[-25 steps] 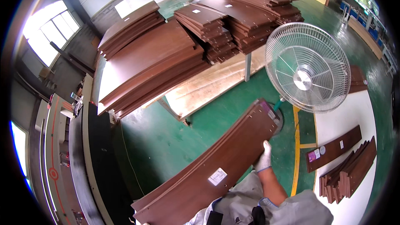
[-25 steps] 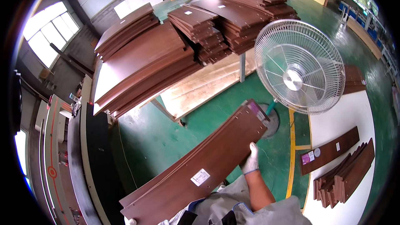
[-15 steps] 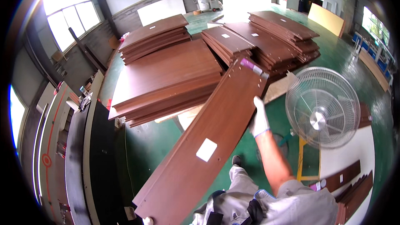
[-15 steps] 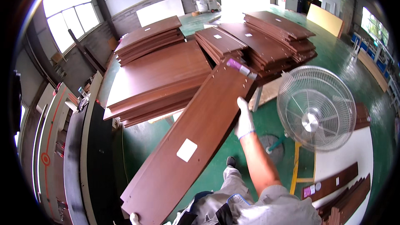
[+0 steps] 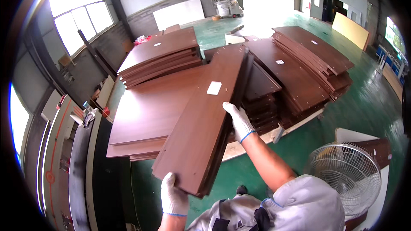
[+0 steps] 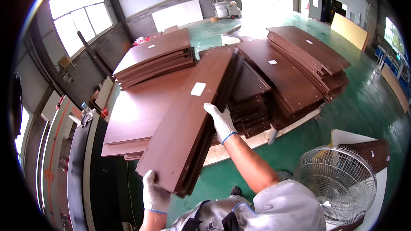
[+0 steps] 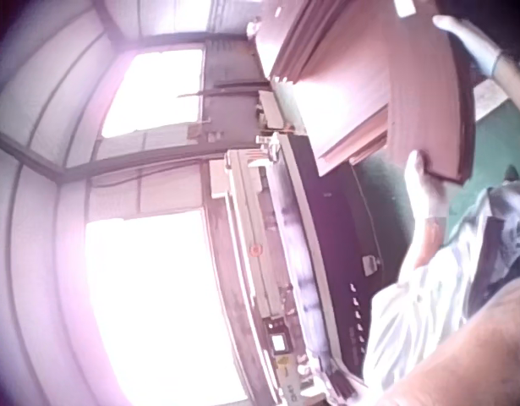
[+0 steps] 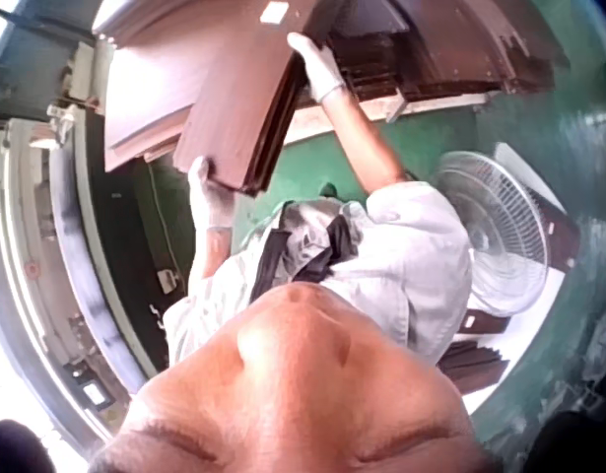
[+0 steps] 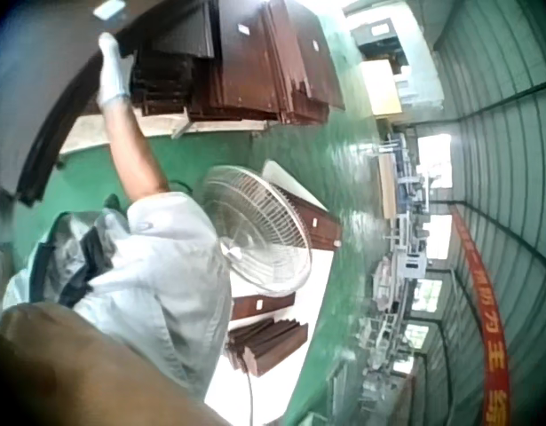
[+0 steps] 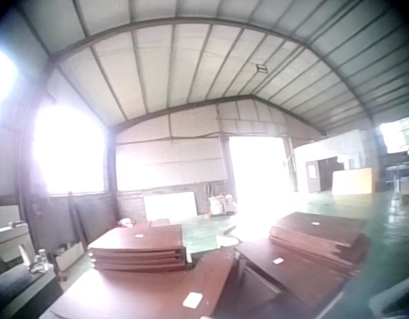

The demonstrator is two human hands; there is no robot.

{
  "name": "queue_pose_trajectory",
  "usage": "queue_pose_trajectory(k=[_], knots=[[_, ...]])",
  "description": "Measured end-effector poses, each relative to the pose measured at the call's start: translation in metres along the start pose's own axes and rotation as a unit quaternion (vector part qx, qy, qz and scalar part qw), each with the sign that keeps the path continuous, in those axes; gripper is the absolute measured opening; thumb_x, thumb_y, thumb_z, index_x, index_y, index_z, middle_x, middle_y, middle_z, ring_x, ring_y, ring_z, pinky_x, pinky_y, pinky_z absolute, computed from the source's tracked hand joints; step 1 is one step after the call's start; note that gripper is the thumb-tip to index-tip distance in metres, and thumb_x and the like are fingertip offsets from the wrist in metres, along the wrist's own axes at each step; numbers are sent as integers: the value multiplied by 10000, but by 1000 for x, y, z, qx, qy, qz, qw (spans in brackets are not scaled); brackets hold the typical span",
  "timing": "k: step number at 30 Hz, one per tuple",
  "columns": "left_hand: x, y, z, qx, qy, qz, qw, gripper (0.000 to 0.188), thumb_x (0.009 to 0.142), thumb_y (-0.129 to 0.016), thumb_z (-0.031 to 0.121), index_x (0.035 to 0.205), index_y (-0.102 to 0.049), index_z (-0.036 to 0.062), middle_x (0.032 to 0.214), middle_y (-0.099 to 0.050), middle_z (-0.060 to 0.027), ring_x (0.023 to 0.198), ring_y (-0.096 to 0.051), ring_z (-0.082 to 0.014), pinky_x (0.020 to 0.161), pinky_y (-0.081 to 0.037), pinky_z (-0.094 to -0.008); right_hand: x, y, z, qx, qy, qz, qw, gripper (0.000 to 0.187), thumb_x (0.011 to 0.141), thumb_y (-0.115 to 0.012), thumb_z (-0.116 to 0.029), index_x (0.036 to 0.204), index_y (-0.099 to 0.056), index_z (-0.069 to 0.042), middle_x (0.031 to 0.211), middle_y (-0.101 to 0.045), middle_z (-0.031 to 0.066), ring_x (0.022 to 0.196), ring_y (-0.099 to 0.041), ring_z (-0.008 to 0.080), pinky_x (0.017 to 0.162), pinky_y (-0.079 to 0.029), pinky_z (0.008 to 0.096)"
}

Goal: The person picks up wooden panels from a table, places them on a machine surface, and uses a pneumatic air gun to blow dust off the panels before stacking them on a different pile.

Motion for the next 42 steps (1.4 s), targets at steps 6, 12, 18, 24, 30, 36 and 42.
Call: queue_pose_trajectory(k=[6,12,18,24,30,36,42], knots=[[43,-109,-95,57,103,-64,991,598,951,-741,351,1443,-480,133,1419,-539,-72,1337,-506,-260,1143,-424,-515,8,35,-17,91,-59,-62,992,654,901,-723,-444,1327,-605,39,1239,-671,150,1144,-642,268,955,-538,438],[57,-177,-177,-72,220,-68,970,613,934,-766,433,1395,-532,103,1422,-549,-97,1336,-504,-257,1166,-418,-434,17,106,-49,136,-131,-41,981,542,967,-665,-403,1348,-613,-21,1289,-662,121,1149,-635,252,1015,-505,399],[21,-212,-245,55,323,-312,892,374,993,-685,135,1304,-609,-59,1246,-696,-159,1101,-683,-260,997,-537,-438,-35,214,-47,320,47,109,940,942,964,-417,-778,1509,-481,-13,1569,-459,179,1445,-418,353,1215,-288,554],[82,-218,-139,209,-31,-423,881,140,1037,-596,106,1082,-677,1,982,-722,-112,881,-685,-161,811,-568,-339,-43,215,-74,182,203,231,934,487,958,-665,-325,1338,-578,-33,1352,-598,99,1292,-544,255,1121,-414,459],[231,-222,-155,415,-232,-173,862,448,1054,-578,299,1394,-563,7,1274,-675,-189,1133,-669,-281,1009,-514,-382,11,214,-77,144,124,195,962,687,1001,-588,-505,1482,-503,-21,1476,-564,127,1364,-523,293,1123,-424,471],[305,-220,-220,301,-41,-178,936,694,1057,-515,476,1547,-426,-8,1449,-592,-244,1379,-537,-332,1136,-405,-412,85,303,-114,75,73,172,980,947,1023,-367,-727,1539,-395,66,1560,-487,204,1436,-468,340,1221,-329,495],[342,-236,-286,210,129,-118,962,979,995,-511,675,1665,-154,57,1694,-266,-198,1539,-297,-329,1242,-259,-433,176,262,-61,-3,-138,-18,990,743,1059,-438,-616,1448,-518,12,1418,-590,121,1294,-548,236,1132,-410,389]])
Point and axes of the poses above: each hand's wrist, its own x-axis towards the middle knuckle, its own y-axis out of the back of the hand, z = x × y, the point moved 10 cm from there along x, towards the middle knuckle
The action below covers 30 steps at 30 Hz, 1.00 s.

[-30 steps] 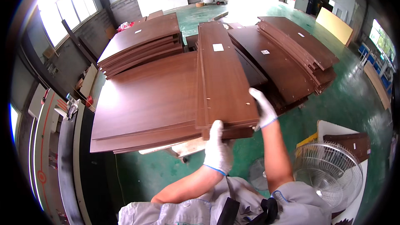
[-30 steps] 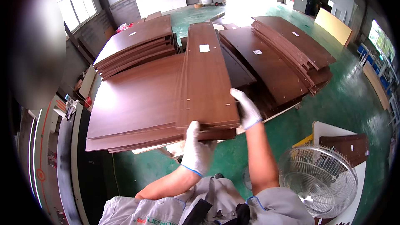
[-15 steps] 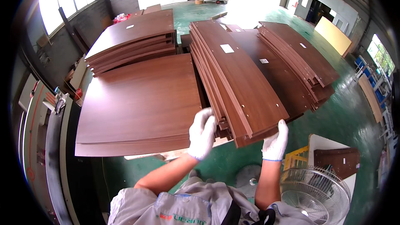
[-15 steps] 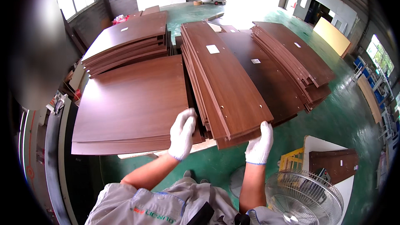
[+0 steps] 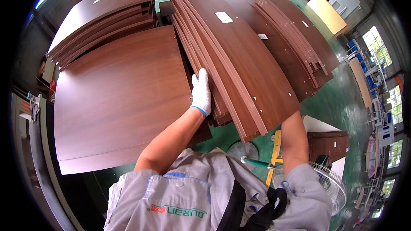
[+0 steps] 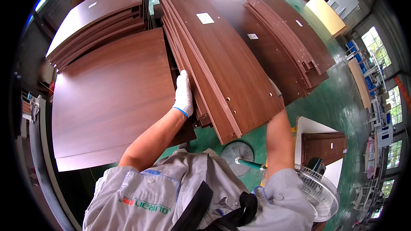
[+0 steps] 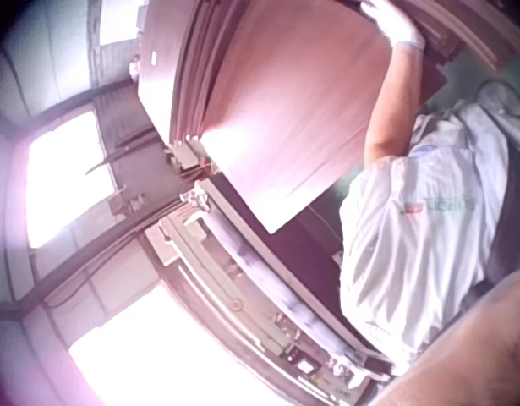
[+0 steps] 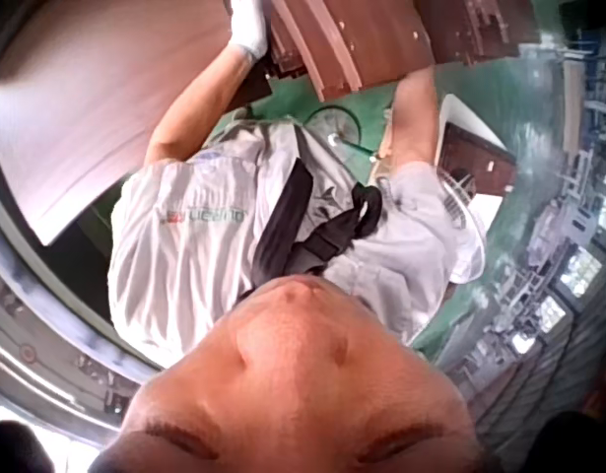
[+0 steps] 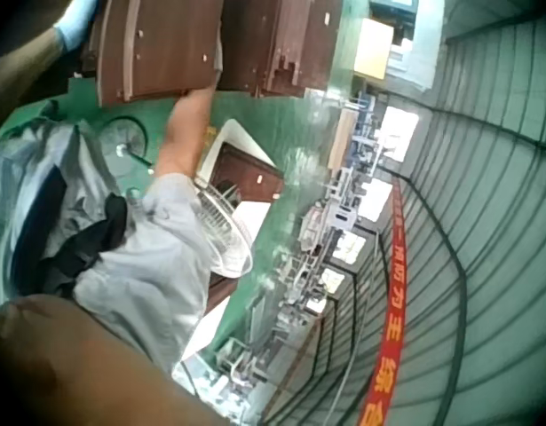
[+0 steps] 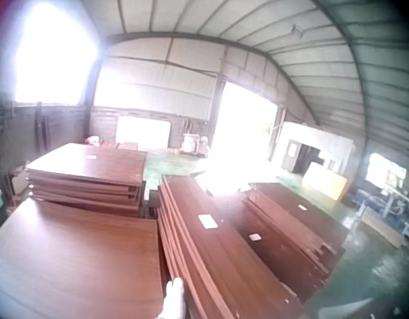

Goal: The person picks up wooden panels from a table, places them on a machine surface, and uses a pneumatic air gun to blow dust off the panels before stacking them on a different pile.

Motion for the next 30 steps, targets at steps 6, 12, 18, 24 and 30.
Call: queue_pose_trajectory(k=[6,12,18,24,30], knots=[[22,-50,-36,-229,97,-155,956,849,1010,-456,709,1598,-340,108,1539,-491,-97,1387,-477,-254,1161,-406,-422,13,-15,19,-22,-43,-2,999,643,1056,-498,-552,1402,-569,-15,1356,-629,101,1234,-585,207,1078,-451,378],[62,-64,70,-112,-28,-161,980,557,1071,-437,589,1354,-572,129,1213,-660,-64,1071,-649,-206,936,-572,-371,23,-13,20,10,-53,-17,998,544,1053,-557,-489,1357,-620,-42,1295,-668,80,1173,-622,179,1024,-491,367],[103,-48,107,-101,-66,-157,980,476,1101,-457,449,1355,-590,70,1212,-674,-88,1057,-655,-207,863,-588,-339,47,-22,65,47,-74,-58,995,506,1025,-616,-505,1257,-703,-64,1209,-722,89,1082,-682,165,888,-559,362],[131,-37,99,-91,-20,-172,981,446,1104,-463,405,1360,-584,61,1215,-671,-69,1048,-649,-219,851,-582,-355,44,-27,78,63,-99,44,992,608,1000,-605,-581,1293,-692,-56,1210,-704,103,1067,-659,181,914,-533,378],[113,-11,59,38,-8,-148,988,485,1091,-446,345,1374,-600,-18,1273,-685,-146,1058,-688,-296,868,-594,-426,-14,20,90,254,83,197,943,632,1057,-520,-555,1359,-617,-8,1328,-672,129,1220,-624,233,1041,-482,391]])
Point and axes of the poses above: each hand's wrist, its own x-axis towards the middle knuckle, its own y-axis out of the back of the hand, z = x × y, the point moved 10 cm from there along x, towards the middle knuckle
